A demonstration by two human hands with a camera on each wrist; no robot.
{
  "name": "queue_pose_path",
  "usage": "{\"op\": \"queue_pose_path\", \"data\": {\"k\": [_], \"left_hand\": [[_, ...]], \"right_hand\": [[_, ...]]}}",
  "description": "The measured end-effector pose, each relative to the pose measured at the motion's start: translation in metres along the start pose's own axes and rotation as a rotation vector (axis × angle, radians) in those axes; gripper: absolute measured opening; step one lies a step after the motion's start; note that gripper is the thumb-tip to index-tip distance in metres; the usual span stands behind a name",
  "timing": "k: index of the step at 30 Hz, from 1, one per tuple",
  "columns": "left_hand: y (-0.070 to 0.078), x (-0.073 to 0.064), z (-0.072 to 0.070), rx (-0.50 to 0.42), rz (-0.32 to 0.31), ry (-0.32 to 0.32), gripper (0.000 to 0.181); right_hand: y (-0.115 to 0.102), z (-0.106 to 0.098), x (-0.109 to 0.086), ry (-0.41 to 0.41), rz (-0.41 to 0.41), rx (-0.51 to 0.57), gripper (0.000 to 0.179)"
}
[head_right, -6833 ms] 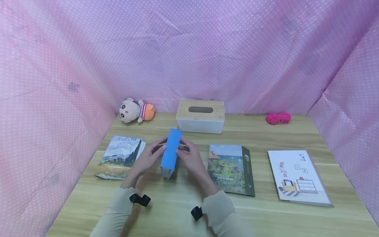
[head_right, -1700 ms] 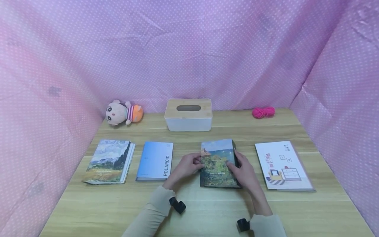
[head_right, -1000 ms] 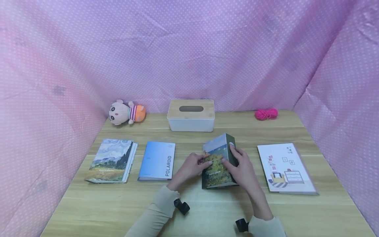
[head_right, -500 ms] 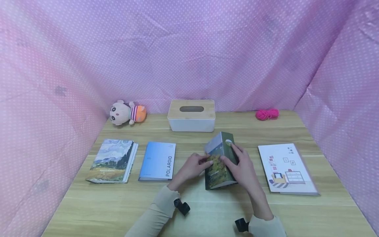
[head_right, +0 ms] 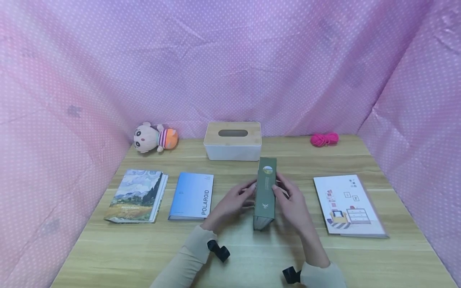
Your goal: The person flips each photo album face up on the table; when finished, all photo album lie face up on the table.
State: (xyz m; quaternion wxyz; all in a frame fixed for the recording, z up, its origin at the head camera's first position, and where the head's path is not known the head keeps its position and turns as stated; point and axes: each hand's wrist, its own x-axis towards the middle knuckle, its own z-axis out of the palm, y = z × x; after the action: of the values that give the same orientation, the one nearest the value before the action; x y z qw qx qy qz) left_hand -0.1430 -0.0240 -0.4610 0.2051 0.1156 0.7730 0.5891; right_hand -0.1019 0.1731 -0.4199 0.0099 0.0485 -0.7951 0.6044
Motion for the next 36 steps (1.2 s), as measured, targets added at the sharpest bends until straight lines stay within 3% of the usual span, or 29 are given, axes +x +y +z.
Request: {"op": "queue_pose_path", "data": {"k": [6, 13, 20, 28, 36], "left_hand": [[0.014, -0.007, -0.012, -0.136, 0.131, 0.018, 0.052], [0.016, -0.012, -0.021, -0.121, 0.121, 0.041, 0.052], [0.015, -0.015, -0.031, -0.057, 0.122, 0.060, 0.052], [0.019, -0.023, -0.046, 0.084, 0.069, 0.080, 0.055], [0.013, -0.026, -0.060, 0.234, 0.048, 0.086, 0.062]], "right_hand": [[0.003, 0.012, 0.004, -0.038, -0.030, 0.039, 0.053], [0.009, 0.019, 0.006, -0.059, -0.062, 0.020, 0.052], [0.019, 0.024, 0.008, -0.167, -0.036, 0.145, 0.051], [0.031, 0.034, 0.007, -0.238, 0.050, -0.026, 0.058], [0.035, 0.040, 0.005, -0.267, 0.157, -0.197, 0.069]]}}
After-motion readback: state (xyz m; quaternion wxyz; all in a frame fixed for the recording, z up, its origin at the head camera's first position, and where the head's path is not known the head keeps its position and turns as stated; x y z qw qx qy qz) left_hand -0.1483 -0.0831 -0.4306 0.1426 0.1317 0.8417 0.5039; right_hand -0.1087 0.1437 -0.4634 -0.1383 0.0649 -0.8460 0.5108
